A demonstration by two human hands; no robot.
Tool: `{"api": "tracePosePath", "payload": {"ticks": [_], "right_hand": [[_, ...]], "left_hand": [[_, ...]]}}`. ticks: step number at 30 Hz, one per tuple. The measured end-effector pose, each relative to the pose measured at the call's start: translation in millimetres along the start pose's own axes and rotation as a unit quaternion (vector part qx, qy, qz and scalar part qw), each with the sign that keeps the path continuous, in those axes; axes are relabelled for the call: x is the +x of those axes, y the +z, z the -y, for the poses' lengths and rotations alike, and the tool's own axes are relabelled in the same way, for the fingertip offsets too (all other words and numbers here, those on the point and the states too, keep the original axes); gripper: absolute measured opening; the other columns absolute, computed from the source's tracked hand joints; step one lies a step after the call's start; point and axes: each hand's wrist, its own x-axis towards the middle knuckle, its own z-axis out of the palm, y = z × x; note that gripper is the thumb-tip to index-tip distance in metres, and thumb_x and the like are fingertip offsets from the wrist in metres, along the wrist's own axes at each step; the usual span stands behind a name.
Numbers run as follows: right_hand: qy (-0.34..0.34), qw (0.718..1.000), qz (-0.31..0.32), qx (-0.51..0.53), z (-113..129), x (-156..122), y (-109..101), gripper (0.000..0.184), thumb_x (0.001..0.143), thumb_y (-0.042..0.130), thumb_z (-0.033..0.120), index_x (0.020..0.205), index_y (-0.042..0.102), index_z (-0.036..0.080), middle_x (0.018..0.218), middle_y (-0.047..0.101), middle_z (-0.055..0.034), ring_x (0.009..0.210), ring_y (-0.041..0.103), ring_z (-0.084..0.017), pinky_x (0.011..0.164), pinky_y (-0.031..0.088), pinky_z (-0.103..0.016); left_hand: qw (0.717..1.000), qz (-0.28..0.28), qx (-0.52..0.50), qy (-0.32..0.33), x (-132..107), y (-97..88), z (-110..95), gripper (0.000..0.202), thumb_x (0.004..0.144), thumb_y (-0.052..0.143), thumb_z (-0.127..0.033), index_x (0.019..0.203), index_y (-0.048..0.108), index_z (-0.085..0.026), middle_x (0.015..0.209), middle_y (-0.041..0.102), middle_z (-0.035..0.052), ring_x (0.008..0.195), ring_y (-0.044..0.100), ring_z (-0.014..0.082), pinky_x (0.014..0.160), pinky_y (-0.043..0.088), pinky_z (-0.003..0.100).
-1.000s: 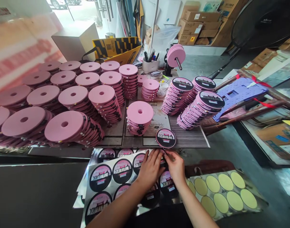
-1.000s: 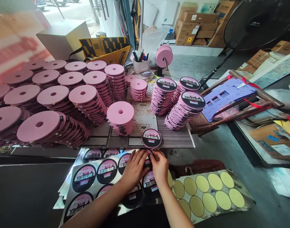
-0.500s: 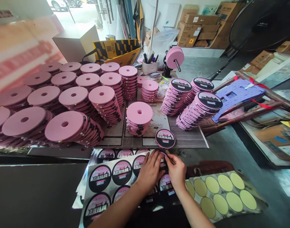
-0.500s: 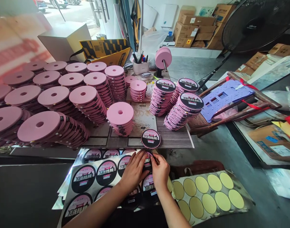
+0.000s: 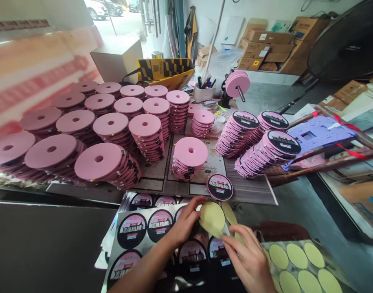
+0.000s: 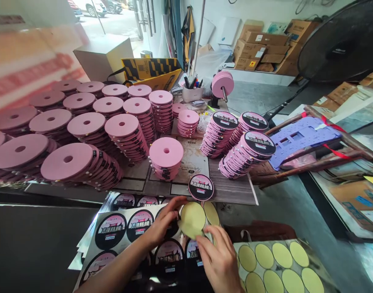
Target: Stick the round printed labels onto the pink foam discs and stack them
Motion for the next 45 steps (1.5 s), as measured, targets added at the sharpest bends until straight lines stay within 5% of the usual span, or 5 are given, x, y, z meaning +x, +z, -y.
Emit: {"api": "tracePosePath", "payload": {"ticks": [5,9,17,28,45], "right_hand": [[0.107,0.969,-0.053,0.214,13,77,-47,0.008,0.074,0.063,0.021,0.074,0.067,0.027,0.073,0.065,-0.0024,0.067,0.060,-0.017,0.059,0.049,-0.027],[0.231,0.862,-0.025,0.451,7,173,-23,0.021,0.053,0.078,0.032,0.067,0.066,0.021,0.062,0.063,0.0013,0.053,0.055,-0.012,0.051,0.044,-0.025],[0.317,0.763,0.093,0.555,22,211,7,0.030,0.043,0.083,0.028,0.064,0.064,0.016,0.056,0.060,0.0049,0.044,0.050,-0.005,0.044,0.040,-0.018],[0.308,0.787,0.070,0.530,52,140,-5,0.023,0.048,0.082,0.028,0.061,0.067,0.017,0.053,0.062,0.0013,0.041,0.050,-0.007,0.040,0.042,-0.018],[0.283,0.802,0.036,0.525,42,109,2,0.015,0.055,0.080,0.023,0.064,0.069,0.018,0.055,0.063,0.0013,0.043,0.053,-0.007,0.043,0.045,-0.017]], "left_hand": [[0.982,-0.184,0.013,0.037,0,-14.3,-36,0.020,0.079,0.044,-0.019,0.094,0.055,-0.019,0.094,0.061,0.0056,0.092,0.056,0.0186,0.085,0.043,0.034],[0.895,-0.429,0.050,0.111,26,-40.2,-72,0.036,0.086,0.039,-0.029,0.120,0.041,-0.020,0.124,0.045,0.0093,0.117,0.041,0.0196,0.101,0.029,0.038],[0.947,-0.302,0.079,0.081,51,-62.4,-96,0.048,0.089,0.030,-0.040,0.132,0.036,-0.020,0.147,0.021,0.0069,0.136,0.010,0.0199,0.110,0.007,0.040],[0.892,-0.119,-0.427,-0.085,-29,-40.7,-111,0.056,0.072,0.055,-0.017,0.125,0.039,-0.029,0.114,0.056,0.0055,0.082,0.061,0.0186,0.060,0.055,0.032],[0.883,-0.088,-0.453,-0.083,-39,-35.8,-96,0.064,0.064,0.059,-0.007,0.122,0.043,-0.029,0.116,0.054,0.0054,0.086,0.060,0.0186,0.069,0.053,0.033]]}}
